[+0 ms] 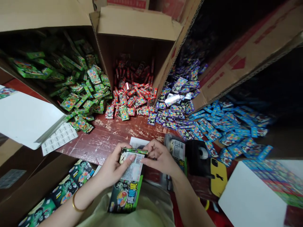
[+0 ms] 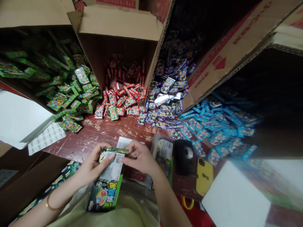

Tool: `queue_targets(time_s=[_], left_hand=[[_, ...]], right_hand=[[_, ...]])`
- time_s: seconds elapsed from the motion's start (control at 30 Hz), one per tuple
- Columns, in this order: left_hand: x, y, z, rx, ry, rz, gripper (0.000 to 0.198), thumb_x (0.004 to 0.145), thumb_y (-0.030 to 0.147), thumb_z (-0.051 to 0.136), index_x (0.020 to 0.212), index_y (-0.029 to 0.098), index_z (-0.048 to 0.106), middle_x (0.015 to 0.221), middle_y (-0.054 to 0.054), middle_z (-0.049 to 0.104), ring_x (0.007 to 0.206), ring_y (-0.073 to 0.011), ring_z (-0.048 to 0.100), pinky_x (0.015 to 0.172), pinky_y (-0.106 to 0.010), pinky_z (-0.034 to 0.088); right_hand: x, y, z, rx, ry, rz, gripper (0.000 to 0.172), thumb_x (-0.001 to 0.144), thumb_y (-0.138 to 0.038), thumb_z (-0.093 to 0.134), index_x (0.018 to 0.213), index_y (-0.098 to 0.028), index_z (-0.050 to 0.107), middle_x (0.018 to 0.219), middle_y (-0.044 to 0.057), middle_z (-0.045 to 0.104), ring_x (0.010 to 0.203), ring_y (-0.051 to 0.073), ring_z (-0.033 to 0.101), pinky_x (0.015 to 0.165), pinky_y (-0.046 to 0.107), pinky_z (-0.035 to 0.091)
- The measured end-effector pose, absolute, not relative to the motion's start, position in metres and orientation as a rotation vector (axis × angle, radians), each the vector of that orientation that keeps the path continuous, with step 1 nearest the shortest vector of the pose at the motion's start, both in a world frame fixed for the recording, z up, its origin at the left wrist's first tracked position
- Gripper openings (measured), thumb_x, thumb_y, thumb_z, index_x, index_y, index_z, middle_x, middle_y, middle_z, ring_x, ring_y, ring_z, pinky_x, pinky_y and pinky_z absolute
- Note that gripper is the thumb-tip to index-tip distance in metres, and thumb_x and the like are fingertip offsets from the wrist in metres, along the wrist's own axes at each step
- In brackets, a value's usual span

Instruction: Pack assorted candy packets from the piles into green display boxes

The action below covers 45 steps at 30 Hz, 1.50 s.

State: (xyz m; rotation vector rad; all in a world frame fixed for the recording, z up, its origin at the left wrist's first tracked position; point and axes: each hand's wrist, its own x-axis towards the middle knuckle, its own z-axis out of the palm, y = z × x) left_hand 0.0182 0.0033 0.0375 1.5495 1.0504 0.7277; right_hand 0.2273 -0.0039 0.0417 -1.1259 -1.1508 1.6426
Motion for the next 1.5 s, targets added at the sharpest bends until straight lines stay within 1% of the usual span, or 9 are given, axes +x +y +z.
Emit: queue_targets(time_s=[0.13, 0.4, 0.53, 0.7, 0.87, 1.13, 1.2, 1.33, 1.5], left_hand=[[0.019, 0.003, 0.035, 1.556, 1.066, 0.729, 0.02, 0.091, 0.032, 0.052, 0.109, 0.026, 0.044, 0.094, 0.0, 0.052, 0.083, -0.0156, 0.053, 0.073, -0.024, 0.044], [0.019, 0.006, 0.039, 1.618, 1.054, 0.655, 0.019, 0.092, 0.036, 0.05, 0.106, 0.024, 0.048, 0.091, -0.001, 0.057, 0.079, -0.0163, 0.055, 0.069, -0.025, 0.045], [0.021, 0.008, 0.036, 1.617, 1.062, 0.691, 0.02, 0.095, 0.033, 0.044, 0.11, 0.023, 0.052, 0.094, -0.003, 0.062, 0.083, -0.0177, 0.059, 0.073, -0.028, 0.047], [0.025, 0.008, 0.027, 1.571, 1.043, 1.012, 0.011, 0.092, 0.026, 0.051, 0.095, 0.022, 0.06, 0.098, -0.006, 0.064, 0.098, -0.0203, 0.06, 0.086, -0.033, 0.046], [0.02, 0.004, 0.03, 1.359, 1.092, 1.103, 0.016, 0.08, 0.026, 0.069, 0.093, 0.021, 0.061, 0.083, -0.002, 0.065, 0.081, -0.0171, 0.062, 0.073, -0.027, 0.047], [0.026, 0.013, 0.034, 1.109, 1.206, 0.84, 0.026, 0.081, 0.04, 0.066, 0.088, 0.016, 0.065, 0.077, -0.004, 0.067, 0.066, -0.0147, 0.058, 0.058, -0.024, 0.044], [0.032, 0.012, 0.03, 1.121, 1.202, 0.841, 0.026, 0.082, 0.041, 0.064, 0.084, 0.016, 0.066, 0.074, -0.003, 0.067, 0.066, -0.0157, 0.06, 0.059, -0.024, 0.045], [0.038, 0.006, 0.028, 1.285, 1.179, 0.947, 0.024, 0.084, 0.04, 0.062, 0.077, 0.018, 0.068, 0.091, -0.007, 0.069, 0.091, -0.0215, 0.062, 0.082, -0.031, 0.047], [0.035, 0.007, 0.036, 1.029, 1.14, 0.898, 0.03, 0.082, 0.045, 0.063, 0.092, 0.017, 0.065, 0.078, -0.003, 0.069, 0.07, -0.0171, 0.063, 0.065, -0.026, 0.048]], right_hand=[[0.228, -0.004, 0.035, -1.141, -1.137, 1.605, 0.038, 0.063, -0.031, 0.082, 0.069, -0.022, 0.045, 0.08, -0.002, 0.065, 0.07, 0.013, 0.064, 0.066, 0.026, 0.052], [0.226, -0.013, 0.032, -1.114, -1.094, 1.516, 0.026, 0.068, -0.025, 0.08, 0.081, -0.021, 0.059, 0.079, -0.001, 0.066, 0.067, 0.012, 0.065, 0.065, 0.024, 0.052], [0.207, -0.018, 0.033, -1.2, -1.084, 1.24, 0.016, 0.079, -0.035, 0.069, 0.089, -0.023, 0.065, 0.091, 0.006, 0.071, 0.086, 0.02, 0.067, 0.08, 0.033, 0.054], [0.172, -0.025, 0.021, -1.331, -1.082, 0.936, 0.017, 0.088, -0.033, 0.057, 0.089, -0.023, 0.07, 0.095, 0.009, 0.073, 0.092, 0.023, 0.067, 0.089, 0.041, 0.052], [0.166, -0.03, 0.009, -1.295, -0.988, 1.016, 0.01, 0.083, -0.031, 0.066, 0.088, -0.024, 0.071, 0.093, 0.007, 0.074, 0.089, 0.024, 0.069, 0.087, 0.041, 0.054], [0.199, -0.01, 0.016, -1.317, -0.85, 1.413, 0.017, 0.07, -0.035, 0.079, 0.079, -0.021, 0.076, 0.081, 0.005, 0.076, 0.075, 0.021, 0.068, 0.075, 0.034, 0.053], [0.206, -0.007, 0.013, -1.327, -0.841, 1.475, 0.02, 0.067, -0.037, 0.08, 0.076, -0.02, 0.076, 0.077, 0.004, 0.075, 0.072, 0.02, 0.067, 0.073, 0.033, 0.053], [0.211, -0.008, 0.01, -1.312, -0.893, 1.444, 0.02, 0.068, -0.039, 0.079, 0.072, -0.02, 0.075, 0.076, 0.003, 0.073, 0.072, 0.019, 0.065, 0.072, 0.031, 0.051], [0.205, -0.009, 0.016, -1.303, -0.931, 1.377, 0.018, 0.07, -0.039, 0.078, 0.072, -0.021, 0.074, 0.075, 0.003, 0.073, 0.07, 0.019, 0.064, 0.069, 0.03, 0.052]])
